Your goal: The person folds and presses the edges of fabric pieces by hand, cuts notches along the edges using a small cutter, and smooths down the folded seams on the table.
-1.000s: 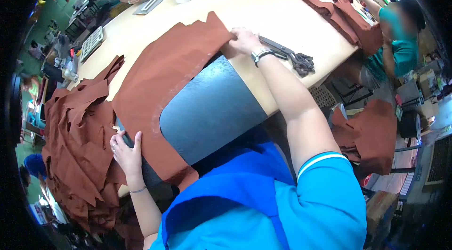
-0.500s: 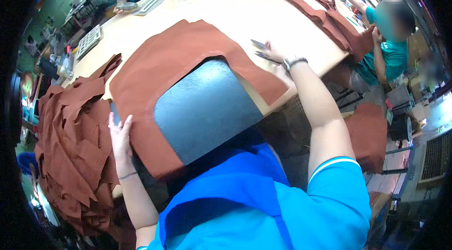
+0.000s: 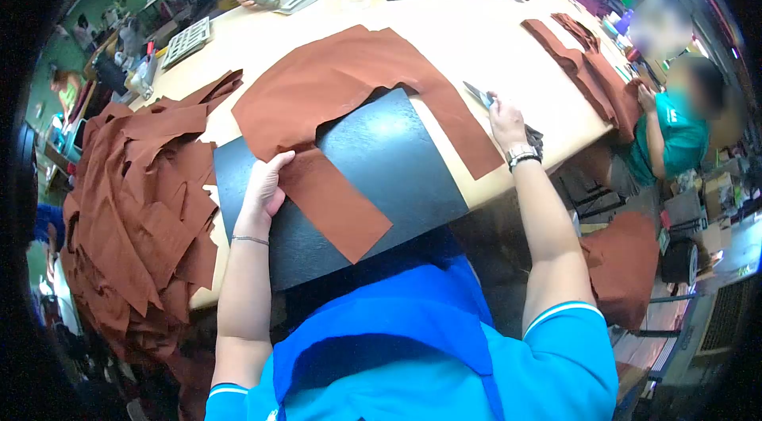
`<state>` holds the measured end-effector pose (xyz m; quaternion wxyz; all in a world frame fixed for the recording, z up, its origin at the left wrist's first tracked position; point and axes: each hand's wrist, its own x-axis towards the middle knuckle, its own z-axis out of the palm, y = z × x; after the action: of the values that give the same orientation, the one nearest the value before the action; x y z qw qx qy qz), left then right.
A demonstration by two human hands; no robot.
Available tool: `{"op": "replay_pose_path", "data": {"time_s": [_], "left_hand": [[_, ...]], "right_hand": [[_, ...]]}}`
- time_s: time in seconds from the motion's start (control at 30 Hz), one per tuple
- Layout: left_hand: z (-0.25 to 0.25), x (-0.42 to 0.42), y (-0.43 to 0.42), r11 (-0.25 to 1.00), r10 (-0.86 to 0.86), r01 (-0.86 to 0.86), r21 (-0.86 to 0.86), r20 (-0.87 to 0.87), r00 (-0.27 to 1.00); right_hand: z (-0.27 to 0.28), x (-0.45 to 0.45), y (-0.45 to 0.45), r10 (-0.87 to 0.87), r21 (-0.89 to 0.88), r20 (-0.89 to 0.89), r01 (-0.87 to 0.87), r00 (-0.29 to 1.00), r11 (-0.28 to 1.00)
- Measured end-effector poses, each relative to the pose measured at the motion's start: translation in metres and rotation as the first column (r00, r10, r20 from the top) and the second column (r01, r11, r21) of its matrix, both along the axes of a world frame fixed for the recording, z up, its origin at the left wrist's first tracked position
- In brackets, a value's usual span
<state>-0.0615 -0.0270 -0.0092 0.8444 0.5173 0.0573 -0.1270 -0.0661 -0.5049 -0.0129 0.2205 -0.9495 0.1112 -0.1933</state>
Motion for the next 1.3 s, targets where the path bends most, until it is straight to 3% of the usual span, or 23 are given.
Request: {"op": "replay_pose_path", "data": {"time_s": [0.03,0.07,0.1,0.13,0.23,0.37,0.47,0.57,0.67,0.77,0.97,1.03,1.13,1.3], "left_hand": [[-0.006,0.002,0.003,0.999,-0.014,0.016,0.051,-0.035,0.999],[-0.013,0.006,0.008,0.994,-0.026,0.033,0.101,-0.074,0.997],[-0.019,0.009,0.013,0.987,-0.037,0.054,0.153,-0.111,0.993],[-0.024,0.009,0.013,0.998,-0.063,0.063,0.018,-0.026,0.998],[0.01,-0.003,-0.002,0.997,-0.02,0.019,-0.074,-0.012,1.0],[-0.001,-0.002,-0.003,0.999,0.04,-0.041,0.021,0.083,0.996],[0.011,-0.006,-0.004,0.998,0.041,-0.037,-0.047,0.077,0.996],[0.015,-0.009,-0.007,0.995,0.084,-0.081,-0.066,0.057,0.995],[0.017,-0.009,-0.007,0.995,0.097,-0.094,-0.04,0.061,0.993],[0.017,-0.012,-0.009,0.996,0.067,-0.063,-0.058,0.066,0.996],[0.003,-0.01,-0.013,0.986,0.165,-0.167,0.009,0.101,0.981],[0.009,-0.014,-0.016,0.982,0.186,-0.188,0.017,0.087,0.979],[0.013,-0.015,-0.01,0.999,0.036,-0.041,0.036,0.121,0.992],[0.01,-0.014,-0.012,0.994,0.102,-0.108,0.029,0.154,0.983]], "right_hand": [[-0.002,0.004,0.004,-0.053,0.195,0.024,0.047,0.998,0.98],[0.029,-0.003,0.047,-0.116,0.371,-0.135,0.158,0.984,0.915],[0.019,0.003,0.074,0.023,0.439,0.082,-0.057,0.996,0.897],[0.011,0.009,0.099,0.141,0.461,0.308,-0.277,0.941,0.843],[0.034,-0.002,0.18,0.513,0.702,0.061,-0.402,0.856,0.587],[0.046,-0.005,0.255,0.665,0.921,-0.124,-0.163,0.737,0.353],[0.038,0.001,0.269,0.781,0.992,-0.097,-0.003,0.616,0.125],[0.037,0.006,0.274,0.796,0.984,-0.119,0.179,0.593,0.013],[0.035,0.012,0.272,0.809,0.973,-0.091,0.225,0.581,-0.052],[0.037,0.011,0.27,0.83,0.969,-0.135,0.247,0.541,-0.004],[0.036,0.015,0.266,0.833,0.947,-0.027,0.28,0.553,-0.156],[0.036,0.014,0.268,0.819,0.959,-0.036,0.25,0.572,-0.133],[0.027,0.01,0.267,0.801,0.962,-0.034,0.237,0.598,-0.135],[0.028,0.008,0.262,0.818,0.954,-0.026,0.259,0.574,-0.151]]}}
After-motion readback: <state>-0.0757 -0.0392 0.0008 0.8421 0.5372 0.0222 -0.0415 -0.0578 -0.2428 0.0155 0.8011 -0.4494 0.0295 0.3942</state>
